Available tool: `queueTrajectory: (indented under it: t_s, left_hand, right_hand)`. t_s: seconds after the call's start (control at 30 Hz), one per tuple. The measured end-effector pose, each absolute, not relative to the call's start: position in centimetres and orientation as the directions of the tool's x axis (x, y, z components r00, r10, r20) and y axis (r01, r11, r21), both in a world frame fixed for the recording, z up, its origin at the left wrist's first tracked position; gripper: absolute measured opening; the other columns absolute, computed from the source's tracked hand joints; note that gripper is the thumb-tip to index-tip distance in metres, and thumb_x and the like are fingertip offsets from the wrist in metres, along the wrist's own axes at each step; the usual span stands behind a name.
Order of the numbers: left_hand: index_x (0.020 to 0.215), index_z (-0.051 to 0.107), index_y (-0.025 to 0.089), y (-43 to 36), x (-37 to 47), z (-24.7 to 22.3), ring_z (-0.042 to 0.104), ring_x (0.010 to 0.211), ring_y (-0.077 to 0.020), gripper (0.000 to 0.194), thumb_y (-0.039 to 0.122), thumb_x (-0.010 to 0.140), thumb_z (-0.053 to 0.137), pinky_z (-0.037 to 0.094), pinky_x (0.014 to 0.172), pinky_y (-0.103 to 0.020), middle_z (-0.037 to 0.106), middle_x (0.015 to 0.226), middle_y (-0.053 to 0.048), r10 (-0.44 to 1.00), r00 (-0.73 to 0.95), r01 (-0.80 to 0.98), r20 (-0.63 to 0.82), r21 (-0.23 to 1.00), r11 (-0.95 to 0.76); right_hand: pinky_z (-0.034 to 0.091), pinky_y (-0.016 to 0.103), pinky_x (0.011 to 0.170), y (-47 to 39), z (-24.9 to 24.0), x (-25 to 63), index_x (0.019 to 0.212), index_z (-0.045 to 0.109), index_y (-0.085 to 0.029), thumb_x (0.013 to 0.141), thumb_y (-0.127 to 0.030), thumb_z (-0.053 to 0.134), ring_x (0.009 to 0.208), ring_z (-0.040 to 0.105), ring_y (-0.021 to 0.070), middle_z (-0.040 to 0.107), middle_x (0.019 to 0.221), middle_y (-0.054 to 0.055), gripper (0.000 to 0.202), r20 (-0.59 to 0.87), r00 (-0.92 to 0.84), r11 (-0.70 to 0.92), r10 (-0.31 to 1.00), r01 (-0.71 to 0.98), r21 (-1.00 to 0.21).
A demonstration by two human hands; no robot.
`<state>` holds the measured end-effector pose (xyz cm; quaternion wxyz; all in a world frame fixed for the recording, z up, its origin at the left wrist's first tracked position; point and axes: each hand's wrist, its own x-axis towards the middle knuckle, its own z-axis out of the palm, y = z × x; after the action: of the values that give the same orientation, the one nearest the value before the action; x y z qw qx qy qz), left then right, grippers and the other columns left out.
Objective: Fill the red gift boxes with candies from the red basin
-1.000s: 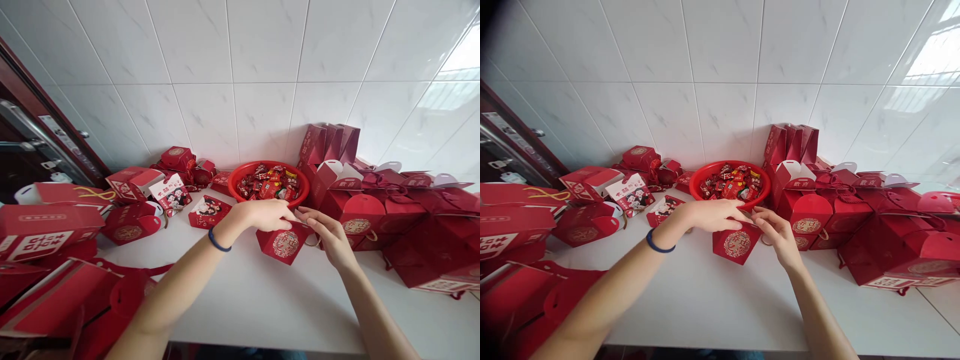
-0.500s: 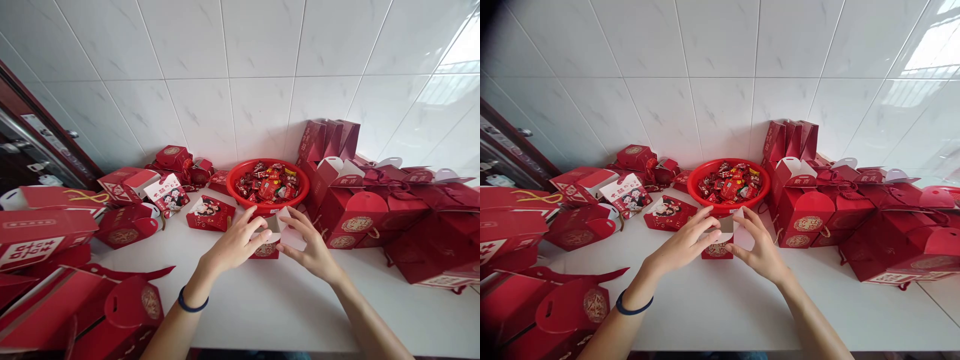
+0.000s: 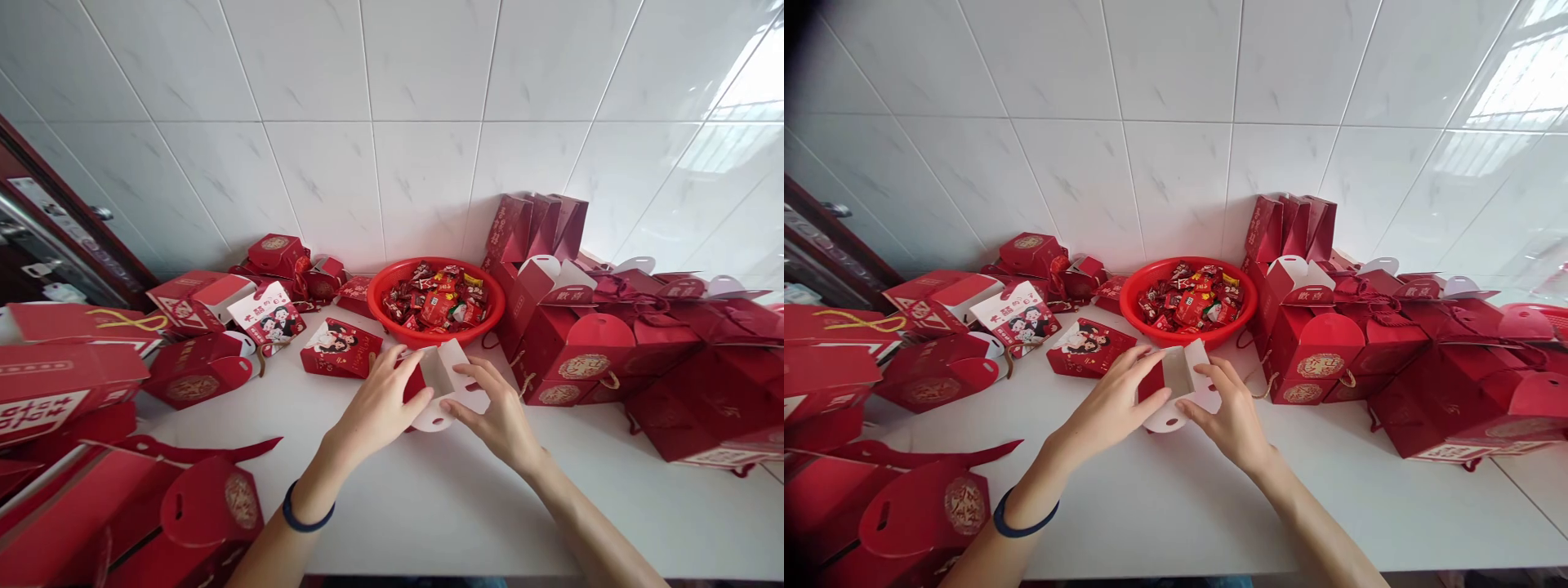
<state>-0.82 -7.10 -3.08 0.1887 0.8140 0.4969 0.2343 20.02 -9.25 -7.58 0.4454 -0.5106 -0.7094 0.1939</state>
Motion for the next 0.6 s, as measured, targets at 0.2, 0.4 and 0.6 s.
queueTrajectory:
  t_s: [0.2,0.4,0.6]
  left_hand:
    - [0.137,0.054,0.022,-7.1,-1.3,-3.6,0.060,0.123,-0.0322,0.056,0.056,0.092,0.055,0.049,0.104,-0.045,0.064,0.125,-0.014,0.960,0.181,0.723,0.212,0.633,-0.276]
    - [0.135,0.055,0.019,-6.5,-2.1,-3.7,0.053,0.136,-0.0318,0.056,0.050,0.089,0.057,0.045,0.111,-0.042,0.060,0.141,-0.014,0.987,0.154,0.690,0.037,0.711,-0.135]
    - [0.123,0.056,0.016,-5.7,-0.9,-3.5,0.057,0.129,-0.0351,0.057,0.059,0.087,0.057,0.048,0.105,-0.045,0.063,0.135,-0.018,0.993,0.117,0.738,0.005,0.669,-0.091]
  right_hand:
    - [0.061,0.042,0.084,-9.7,-7.1,20.4,0.137,0.054,-0.028,0.084,-0.044,0.074,0.093,0.070,0.0250,0.072,0.111,0.007,0.059,0.332,-0.234,0.406,0.914,0.513,-0.756]
    - [0.060,0.045,0.083,-9.2,-7.6,21.0,0.143,0.047,-0.026,0.078,-0.055,0.076,0.091,0.070,0.0260,0.072,0.106,0.007,0.077,0.153,-0.183,0.230,0.971,0.553,-0.801]
    - [0.060,0.043,0.083,-9.4,-7.7,20.7,0.144,0.047,-0.029,0.078,-0.055,0.076,0.095,0.071,0.0264,0.071,0.106,0.007,0.076,0.221,-0.196,0.293,0.955,0.547,-0.784]
